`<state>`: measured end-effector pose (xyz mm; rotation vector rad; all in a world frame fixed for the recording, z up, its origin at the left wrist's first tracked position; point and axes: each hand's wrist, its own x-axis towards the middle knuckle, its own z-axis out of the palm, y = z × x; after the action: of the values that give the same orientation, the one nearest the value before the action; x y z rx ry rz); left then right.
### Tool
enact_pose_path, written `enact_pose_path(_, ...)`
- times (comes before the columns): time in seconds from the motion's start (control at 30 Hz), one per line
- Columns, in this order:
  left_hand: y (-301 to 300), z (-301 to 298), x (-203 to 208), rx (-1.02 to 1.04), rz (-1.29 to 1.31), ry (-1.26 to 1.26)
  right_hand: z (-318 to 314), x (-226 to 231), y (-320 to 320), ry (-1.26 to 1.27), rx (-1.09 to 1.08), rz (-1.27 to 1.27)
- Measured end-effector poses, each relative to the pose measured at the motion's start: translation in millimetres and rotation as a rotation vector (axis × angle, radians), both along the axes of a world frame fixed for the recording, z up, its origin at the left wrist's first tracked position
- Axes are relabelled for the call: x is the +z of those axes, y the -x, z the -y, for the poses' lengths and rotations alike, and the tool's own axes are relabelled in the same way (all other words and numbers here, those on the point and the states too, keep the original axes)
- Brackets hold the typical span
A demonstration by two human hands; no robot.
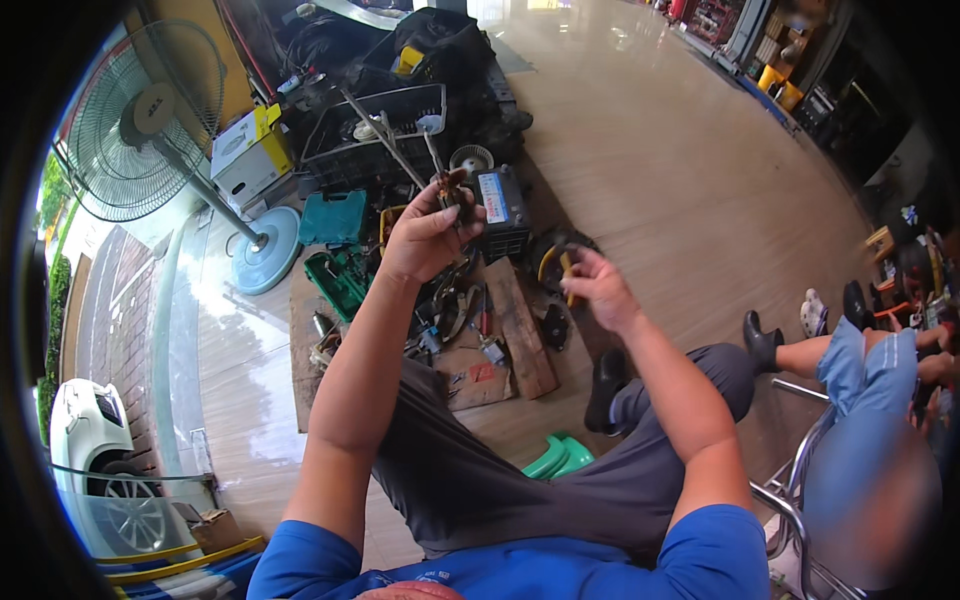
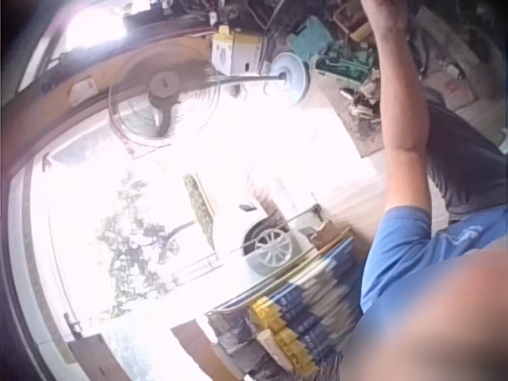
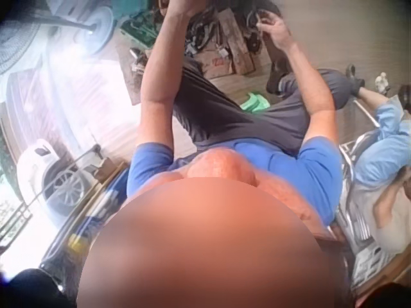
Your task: The person sits on the floor and uses pliers and a screwdriver to manipulate a small electronic component. They repeatedly adjust wires and parts of the device while seated.
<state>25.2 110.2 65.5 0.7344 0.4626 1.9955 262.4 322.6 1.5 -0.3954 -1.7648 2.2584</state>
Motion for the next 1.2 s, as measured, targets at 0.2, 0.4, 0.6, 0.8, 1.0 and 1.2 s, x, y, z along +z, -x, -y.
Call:
enact_pose_path(0.2, -31, -27, 19, -0.089, -0.066, 0.055, -52, 97, -29, 0.257, -0.055, 0.116)
enact_pose_path(0.4, -76, -47, -22, 0.011, 0.189, 0.096, -66, 117, -9, 0.351, -0.054, -0.177)
enact_pose_path(0.6, -139, -60, -78, 0.046, 0.31, 0.302, -73, 77, -14, 0.383, -0.155, 0.097)
enact_pose_path(0.8, -154, -55, -74, -0.047, 0.309, 0.323, -87, 56, -21, 0.325, -0.274, 0.199)
enact_pose_path(1.0, -162, -58, -81, -0.157, 0.344, 0.341, -101, 39, -30, 0.279, -0.341, 0.221)
enact_pose_path(1.2, -168, -63, -86, -0.206, 0.388, 0.359, -101, 34, -31, 0.217, -0.313, 0.263)
